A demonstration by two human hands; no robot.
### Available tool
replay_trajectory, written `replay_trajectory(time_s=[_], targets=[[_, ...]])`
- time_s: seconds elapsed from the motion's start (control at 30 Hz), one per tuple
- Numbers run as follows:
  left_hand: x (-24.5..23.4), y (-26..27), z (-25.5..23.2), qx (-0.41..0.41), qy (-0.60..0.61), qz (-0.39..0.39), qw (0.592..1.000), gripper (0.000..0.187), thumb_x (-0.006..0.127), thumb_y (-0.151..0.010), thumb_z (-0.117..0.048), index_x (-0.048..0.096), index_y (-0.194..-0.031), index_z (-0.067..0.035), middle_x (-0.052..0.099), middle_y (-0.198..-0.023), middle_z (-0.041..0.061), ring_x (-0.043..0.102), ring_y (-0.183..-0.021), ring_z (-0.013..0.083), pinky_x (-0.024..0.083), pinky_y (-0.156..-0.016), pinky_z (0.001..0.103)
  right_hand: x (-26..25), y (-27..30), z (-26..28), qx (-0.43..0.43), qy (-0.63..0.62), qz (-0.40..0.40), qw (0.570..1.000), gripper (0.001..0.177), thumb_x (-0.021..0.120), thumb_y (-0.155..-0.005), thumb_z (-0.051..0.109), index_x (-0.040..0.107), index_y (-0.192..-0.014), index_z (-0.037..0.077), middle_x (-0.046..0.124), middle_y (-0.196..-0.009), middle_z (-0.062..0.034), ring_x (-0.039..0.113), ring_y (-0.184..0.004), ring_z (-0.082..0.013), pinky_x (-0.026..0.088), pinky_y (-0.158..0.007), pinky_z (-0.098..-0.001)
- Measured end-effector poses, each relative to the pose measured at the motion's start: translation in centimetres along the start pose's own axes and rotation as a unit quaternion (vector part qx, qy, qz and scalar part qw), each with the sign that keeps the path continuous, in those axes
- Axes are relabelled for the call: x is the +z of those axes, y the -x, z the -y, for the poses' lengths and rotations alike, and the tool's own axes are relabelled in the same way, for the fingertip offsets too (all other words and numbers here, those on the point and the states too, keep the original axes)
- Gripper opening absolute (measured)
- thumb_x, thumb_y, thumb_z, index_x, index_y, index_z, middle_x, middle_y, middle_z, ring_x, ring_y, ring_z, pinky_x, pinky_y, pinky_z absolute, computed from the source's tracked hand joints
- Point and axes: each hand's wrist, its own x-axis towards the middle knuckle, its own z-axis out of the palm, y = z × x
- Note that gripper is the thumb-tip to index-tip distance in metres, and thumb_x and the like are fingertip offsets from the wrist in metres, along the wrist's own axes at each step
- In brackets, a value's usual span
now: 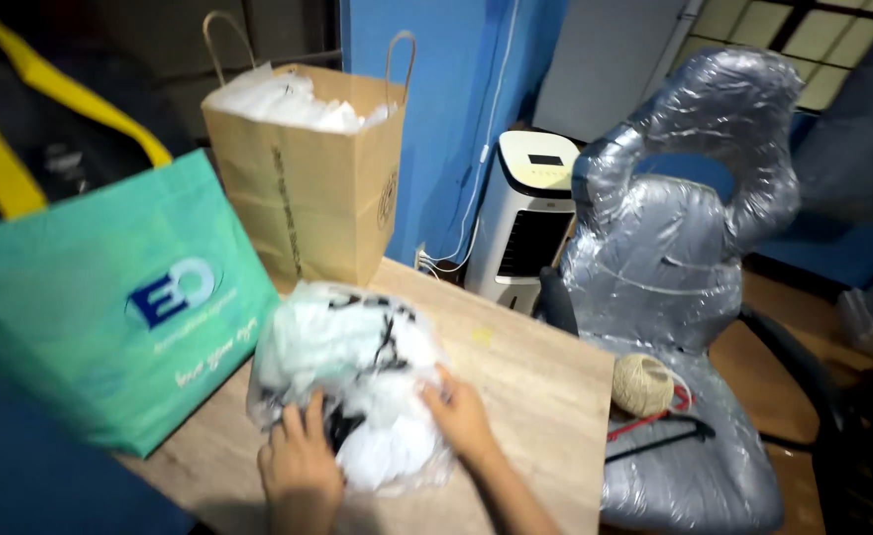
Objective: The person unpacks various items from plastic bags on a wooden table. They remove a white cloth, a green item, and a black plastic-wrapped object, placing them on the table. The person also handles a clear plastic bag and a brown paper bag.
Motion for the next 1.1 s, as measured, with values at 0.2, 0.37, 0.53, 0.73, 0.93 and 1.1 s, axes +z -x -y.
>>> replay_trajectory(time_s=[0.2,0.37,0.53,0.73,0.93,1.1], targets=[[-3.3,-0.3,0.6,0.048,0.090,0.038,0.994,0.091,0.085,-0.064,-0.021,0.043,-0.144,-0.012,0.050,-0.119,0.016,0.059,-0.101,0.0371,0.049,-0.082,0.050,-1.2,-0.1,-0.3,0.187,-0.208,0.044,0.959,0.044,0.067,-0.098,0.034,0.074,-0.115,-0.006,0.075,-0.106,-0.0172,0.066,-0.092,-0.0212,0.054,-0.083,-0.0372],[-3.9,0.9,2.2,0.097,0.156,-0.024,0.983,0.081,0.075,-0.076,-0.014,0.041,-0.149,-0.015,0.049,-0.124,0.019,0.060,-0.103,0.0408,0.050,-0.092,0.051,-2.8,4.3,6.2,0.076,-0.089,0.031,0.993,0.051,0.066,-0.095,0.033,0.060,-0.135,0.001,0.073,-0.120,-0.0143,0.068,-0.107,-0.0193,0.053,-0.094,-0.0327],[-3.8,1.9,3.5,0.102,0.235,0.006,0.967,0.081,0.072,-0.091,-0.027,0.024,-0.157,-0.023,0.032,-0.151,0.025,0.059,-0.109,0.0472,0.048,-0.094,0.056,-4.1,10.3,17.6,-0.214,0.332,-0.147,0.907,0.086,0.080,-0.071,0.016,0.043,-0.148,0.002,0.046,-0.142,-0.0243,0.046,-0.128,-0.0418,0.036,-0.108,-0.0525],[-2.5,1.9,3.3,0.119,0.265,-0.052,0.955,0.093,0.080,-0.082,-0.030,0.023,-0.155,-0.026,0.030,-0.147,0.023,0.051,-0.125,0.0475,0.046,-0.094,0.059,-2.3,11.9,21.4,-0.277,0.377,-0.003,0.884,0.078,0.077,-0.066,0.008,0.058,-0.141,0.019,0.055,-0.140,-0.0132,0.052,-0.122,-0.0373,0.042,-0.100,-0.0472],[-2.9,1.7,3.4,0.106,0.279,-0.032,0.954,0.081,0.074,-0.091,-0.036,0.026,-0.155,-0.028,0.029,-0.151,0.024,0.051,-0.120,0.0496,0.045,-0.095,0.059,-0.9,11.3,11.9,-0.065,0.143,-0.082,0.984,0.036,0.071,-0.087,0.013,0.065,-0.122,0.015,0.066,-0.110,-0.0124,0.058,-0.100,-0.0302,0.050,-0.088,-0.0391],[-3.0,2.0,3.3,0.085,0.214,-0.024,0.973,0.070,0.068,-0.097,-0.038,0.032,-0.157,-0.033,0.026,-0.159,0.022,0.051,-0.123,0.0479,0.045,-0.096,0.060,-2.5,9.7,3.0,0.048,-0.417,-0.323,0.848,0.036,0.047,-0.111,0.027,0.059,-0.136,0.005,0.068,-0.123,-0.0102,0.063,-0.104,-0.0183,0.052,-0.087,-0.0313]])
